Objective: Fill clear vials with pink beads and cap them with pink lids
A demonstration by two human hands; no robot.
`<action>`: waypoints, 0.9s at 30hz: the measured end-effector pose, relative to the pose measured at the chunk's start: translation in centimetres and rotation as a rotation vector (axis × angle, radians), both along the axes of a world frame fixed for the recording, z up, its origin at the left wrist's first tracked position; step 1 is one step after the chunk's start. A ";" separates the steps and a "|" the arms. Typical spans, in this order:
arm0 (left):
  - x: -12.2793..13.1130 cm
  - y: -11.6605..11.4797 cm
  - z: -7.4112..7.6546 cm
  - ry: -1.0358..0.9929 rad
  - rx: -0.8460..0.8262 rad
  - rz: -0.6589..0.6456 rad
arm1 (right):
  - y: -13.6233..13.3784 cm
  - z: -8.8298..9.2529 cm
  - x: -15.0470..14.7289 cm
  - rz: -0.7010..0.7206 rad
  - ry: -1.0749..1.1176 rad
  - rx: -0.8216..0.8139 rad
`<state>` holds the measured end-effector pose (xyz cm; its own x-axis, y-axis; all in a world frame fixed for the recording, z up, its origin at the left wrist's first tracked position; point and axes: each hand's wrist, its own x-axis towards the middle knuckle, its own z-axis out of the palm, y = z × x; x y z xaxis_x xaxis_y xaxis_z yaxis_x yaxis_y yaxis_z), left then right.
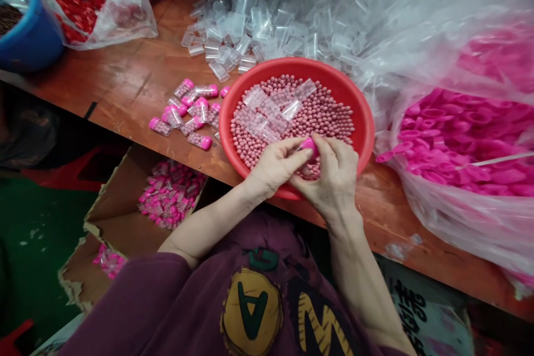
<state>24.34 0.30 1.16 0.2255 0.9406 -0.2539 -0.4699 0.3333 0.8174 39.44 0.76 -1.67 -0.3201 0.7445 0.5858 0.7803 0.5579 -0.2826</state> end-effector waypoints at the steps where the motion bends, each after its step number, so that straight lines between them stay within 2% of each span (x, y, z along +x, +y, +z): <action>1: -0.1 -0.3 0.3 0.045 0.036 0.047 | 0.1 0.0 0.1 0.045 0.007 -0.007; 4: -2.9 -0.5 0.9 0.270 0.226 0.287 | 0.3 0.2 0.6 0.141 0.132 -0.063; 6: -6.9 0.6 0.6 0.469 0.404 0.507 | 0.4 0.4 1.2 0.100 0.283 -0.136; 8: -11.7 2.7 -0.4 0.725 0.478 0.702 | 1.0 0.7 1.7 0.040 0.379 -0.230; 10: -15.6 5.0 -1.4 0.982 0.483 0.798 | 2.3 1.2 1.7 0.039 0.344 -0.284; 12: -17.1 6.8 -1.8 1.127 0.506 0.826 | 4.6 1.8 1.1 0.071 0.166 -0.290; 14: -15.8 7.7 -1.4 1.177 0.590 0.738 | 7.4 2.4 0.0 0.087 -0.108 -0.296; 16: -12.8 8.0 -0.4 1.121 0.678 0.578 | 10.1 2.9 -1.3 0.090 -0.407 -0.331; 18: -9.5 7.9 0.5 0.957 0.675 0.420 | 12.1 3.2 -2.2 0.110 -0.617 -0.356; 20: -7.1 7.8 0.8 0.779 0.588 0.310 | 13.2 3.2 -2.6 0.103 -0.683 -0.364; 23: -5.4 8.0 0.1 0.667 0.428 0.248 | 12.8 3.1 -1.8 0.031 -0.510 -0.389; 27: -4.1 7.6 -0.9 0.643 0.288 0.167 | 9.6 3.3 0.0 0.079 0.052 -0.546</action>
